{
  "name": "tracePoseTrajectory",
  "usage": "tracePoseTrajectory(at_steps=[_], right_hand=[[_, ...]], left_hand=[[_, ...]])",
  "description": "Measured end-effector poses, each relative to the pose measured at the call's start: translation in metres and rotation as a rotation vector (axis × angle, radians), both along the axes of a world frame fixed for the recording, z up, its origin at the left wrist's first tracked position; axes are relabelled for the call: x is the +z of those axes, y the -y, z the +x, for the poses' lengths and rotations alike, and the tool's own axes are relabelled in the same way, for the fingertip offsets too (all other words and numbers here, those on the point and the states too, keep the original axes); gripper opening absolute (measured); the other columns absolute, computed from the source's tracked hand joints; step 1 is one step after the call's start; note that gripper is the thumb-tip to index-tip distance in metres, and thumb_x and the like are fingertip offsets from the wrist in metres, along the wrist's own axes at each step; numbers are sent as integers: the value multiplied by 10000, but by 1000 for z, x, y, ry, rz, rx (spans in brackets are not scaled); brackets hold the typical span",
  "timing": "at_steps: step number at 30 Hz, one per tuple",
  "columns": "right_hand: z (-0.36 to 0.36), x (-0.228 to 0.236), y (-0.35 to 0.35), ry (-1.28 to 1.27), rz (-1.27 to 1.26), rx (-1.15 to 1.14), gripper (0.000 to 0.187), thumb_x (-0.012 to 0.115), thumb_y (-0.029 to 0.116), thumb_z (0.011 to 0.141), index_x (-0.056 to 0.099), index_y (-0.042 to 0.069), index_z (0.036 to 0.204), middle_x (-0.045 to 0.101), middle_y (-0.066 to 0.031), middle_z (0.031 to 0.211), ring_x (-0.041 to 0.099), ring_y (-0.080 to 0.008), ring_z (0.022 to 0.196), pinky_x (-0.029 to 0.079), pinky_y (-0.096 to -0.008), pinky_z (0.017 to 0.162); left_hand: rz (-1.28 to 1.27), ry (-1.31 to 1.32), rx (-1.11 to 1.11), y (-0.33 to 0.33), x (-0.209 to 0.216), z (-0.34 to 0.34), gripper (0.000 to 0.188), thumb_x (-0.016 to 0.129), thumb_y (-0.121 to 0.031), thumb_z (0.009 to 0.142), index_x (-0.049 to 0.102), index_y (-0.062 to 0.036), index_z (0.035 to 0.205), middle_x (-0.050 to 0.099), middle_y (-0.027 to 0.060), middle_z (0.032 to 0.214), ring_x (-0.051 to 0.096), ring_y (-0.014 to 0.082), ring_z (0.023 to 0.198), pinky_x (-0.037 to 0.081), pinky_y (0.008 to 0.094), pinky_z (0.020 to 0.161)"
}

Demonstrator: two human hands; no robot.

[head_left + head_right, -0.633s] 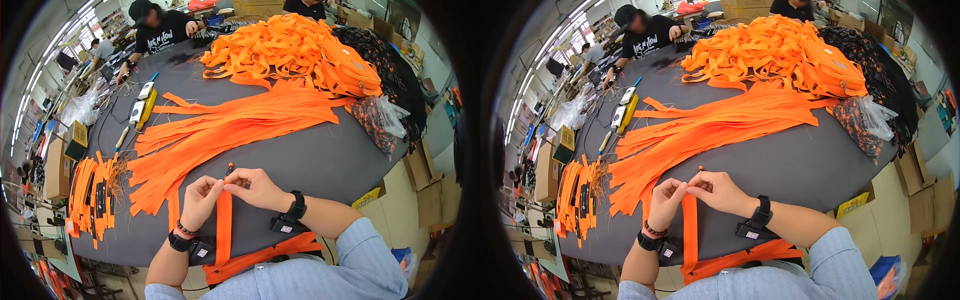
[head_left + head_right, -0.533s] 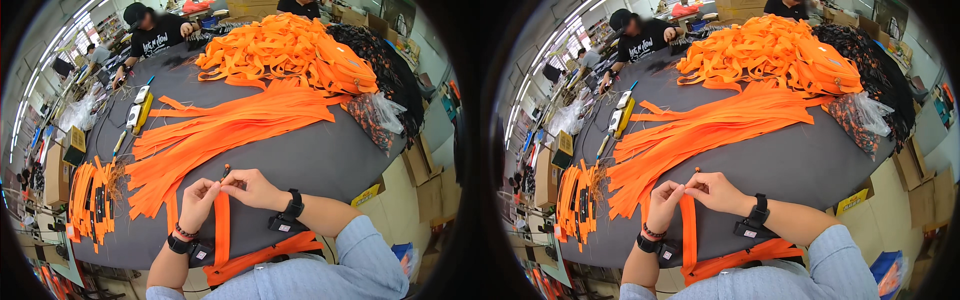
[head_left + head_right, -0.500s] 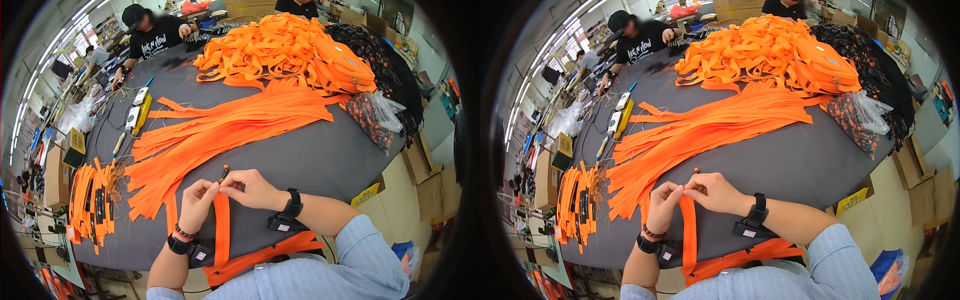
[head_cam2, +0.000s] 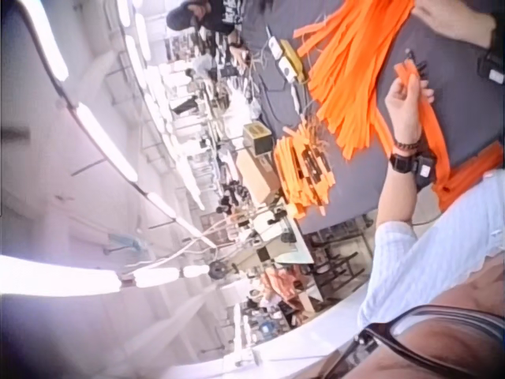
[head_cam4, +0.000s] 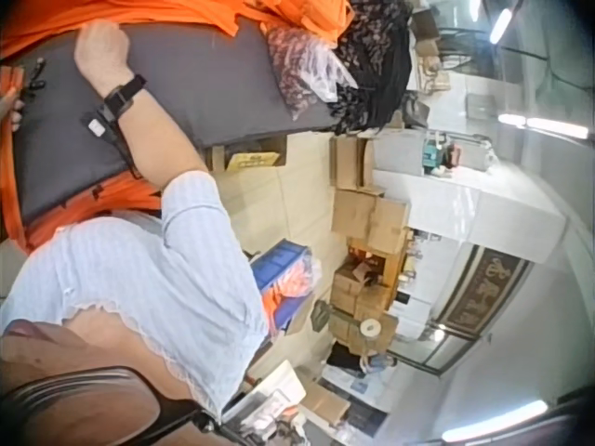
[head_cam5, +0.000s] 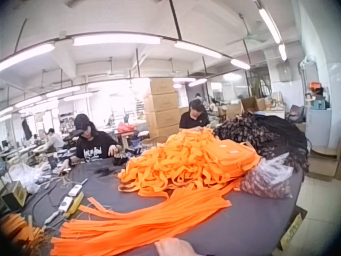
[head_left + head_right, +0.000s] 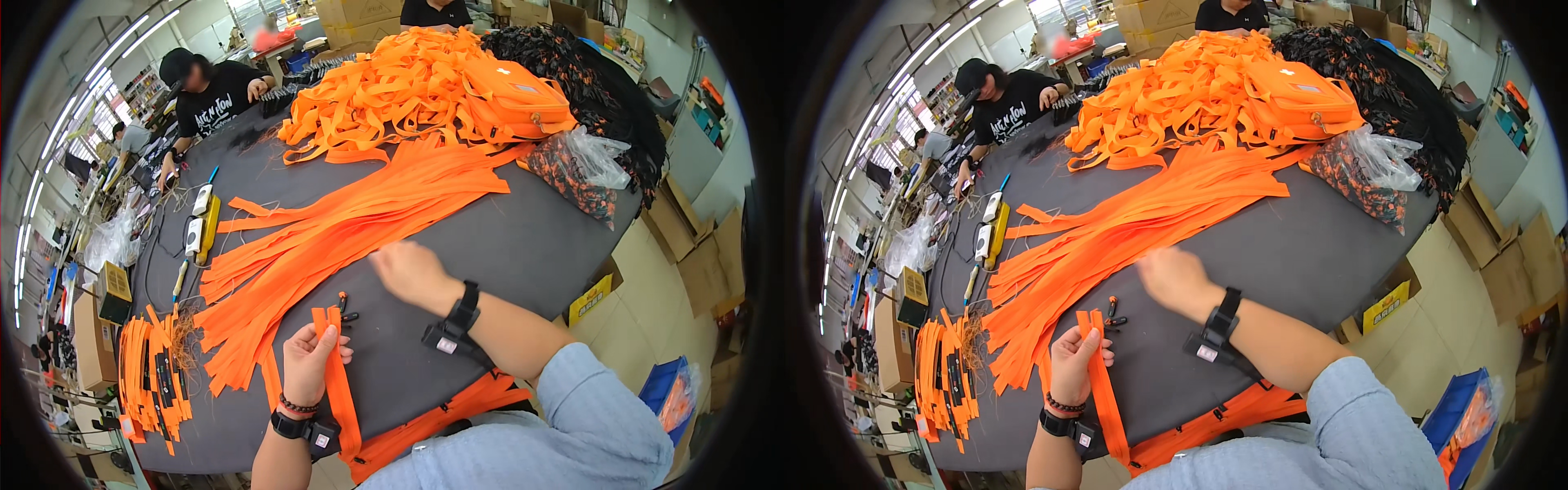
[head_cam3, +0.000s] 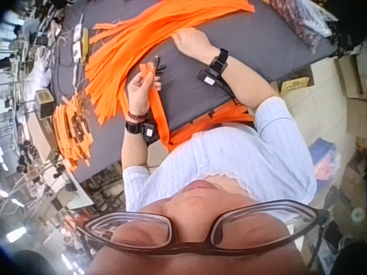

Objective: Manually attaching plastic zipper pulls and sliders onto orange nylon straps.

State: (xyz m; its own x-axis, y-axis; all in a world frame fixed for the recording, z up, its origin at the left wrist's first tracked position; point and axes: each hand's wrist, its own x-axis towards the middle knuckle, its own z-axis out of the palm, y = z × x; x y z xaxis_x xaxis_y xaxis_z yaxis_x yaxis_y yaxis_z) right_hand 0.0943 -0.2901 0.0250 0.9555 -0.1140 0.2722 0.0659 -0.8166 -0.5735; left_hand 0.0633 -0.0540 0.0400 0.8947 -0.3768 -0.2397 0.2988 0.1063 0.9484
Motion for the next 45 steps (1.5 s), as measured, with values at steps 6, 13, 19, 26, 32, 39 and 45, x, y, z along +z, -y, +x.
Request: tracePoseTrajectory(at_steps=[6,13,19,26,32,39,45], right_hand=[[21,-17,91,-84,-125,-363,299,536,12,790,581,27,1086,602,-210,1009,614,-387,954,510,-454,802],[32,-21,97,124,10,-139,428,725,48,733,596,31,1140,604,-157,1006,583,-328,989,473,-395,868],[46,-38,100,353,-93,-159,295,720,81,756,621,29,1030,619,-122,886,583,-302,898,463,-387,824],[47,-27,96,219,223,-311,200,728,160,773,654,34,910,628,-94,822,572,-264,816,473,-367,711],[44,-36,94,272,153,-128,214,743,126,763,644,8,912,623,-115,868,586,-249,781,491,-346,692],[39,-21,93,271,99,-129,203,752,68,734,643,16,897,601,-102,921,593,-216,785,490,-322,686],[27,-1,37,206,303,352,119,721,78,775,662,36,868,615,-55,747,604,-165,763,494,-290,680]], left_hand=[[5,29,23,3,3,0,186,614,-146,929,606,30,991,670,101,825,659,143,677,555,260,622],[47,33,-3,2,2,0,199,632,-167,918,610,13,1000,662,81,815,652,128,661,548,254,614],[52,20,-2,4,3,-1,199,640,-167,913,609,15,989,664,84,813,652,124,663,548,254,609],[31,25,-11,2,2,-1,200,637,-167,916,609,19,984,665,84,815,652,123,668,551,252,611],[29,13,-5,3,2,-1,190,633,-165,919,604,7,994,660,81,815,649,124,669,551,257,606],[-80,4,145,-6,7,8,243,578,-237,953,596,4,979,650,81,814,632,125,678,549,263,615],[-54,78,262,-14,5,14,219,562,-257,964,594,-49,901,624,16,793,578,79,635,505,238,582]])
